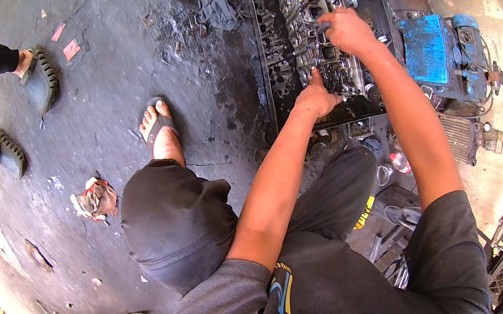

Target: The person scrubs and wipes a disassembled engine cylinder head with a rag and a brush, removing grime from the surface and crevices. A second person assists by scrubbing the opposite side of the same part.

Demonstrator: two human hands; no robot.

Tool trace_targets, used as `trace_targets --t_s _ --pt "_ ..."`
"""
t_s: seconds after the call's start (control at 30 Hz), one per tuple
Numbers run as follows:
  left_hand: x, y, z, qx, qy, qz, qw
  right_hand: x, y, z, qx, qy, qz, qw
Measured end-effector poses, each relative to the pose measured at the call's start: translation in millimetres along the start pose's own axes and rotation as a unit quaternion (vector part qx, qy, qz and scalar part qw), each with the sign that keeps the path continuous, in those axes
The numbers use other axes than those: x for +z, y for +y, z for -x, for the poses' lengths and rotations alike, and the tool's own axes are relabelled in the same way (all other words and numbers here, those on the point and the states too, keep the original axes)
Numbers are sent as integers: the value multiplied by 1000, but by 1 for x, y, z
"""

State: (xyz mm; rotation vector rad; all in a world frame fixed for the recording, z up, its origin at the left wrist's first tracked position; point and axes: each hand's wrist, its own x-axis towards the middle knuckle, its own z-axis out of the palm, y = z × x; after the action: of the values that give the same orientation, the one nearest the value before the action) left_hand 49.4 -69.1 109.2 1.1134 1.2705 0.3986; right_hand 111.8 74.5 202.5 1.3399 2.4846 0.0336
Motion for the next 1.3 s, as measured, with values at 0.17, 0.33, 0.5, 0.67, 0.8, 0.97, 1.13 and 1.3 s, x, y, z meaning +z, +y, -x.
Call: trace_targets --t_s 0.17,0.33,0.5,0.67,0.8,0.97,1.13,1.3 --pt "-2 2 1 1 -3 5 1000 12 -14 23 -49 70 -18 996" --pt "-8 1 0 30 -22 5 999 29 -51 45 23 -29 102 994" --pt "2 -10 -8 41 2 26 999 28 -60 36 51 -87 140 985" --pt "7 -15 -13 53 9 8 999 37 -68 24 42 -103 217 970" --pt "-3 -10 -5 38 -10 13 999 40 -65 26 25 -94 226 969" --pt "-10 6 6 -4 -17 -10 1000 35 -36 35 32 39 -15 999" --pt "-15 8 9 4 -11 0 1000 26 -3 51 128 190 -276 934" --pt "-16 -2 -1 27 6 9 1000 33 27 97 205 238 -241 918"
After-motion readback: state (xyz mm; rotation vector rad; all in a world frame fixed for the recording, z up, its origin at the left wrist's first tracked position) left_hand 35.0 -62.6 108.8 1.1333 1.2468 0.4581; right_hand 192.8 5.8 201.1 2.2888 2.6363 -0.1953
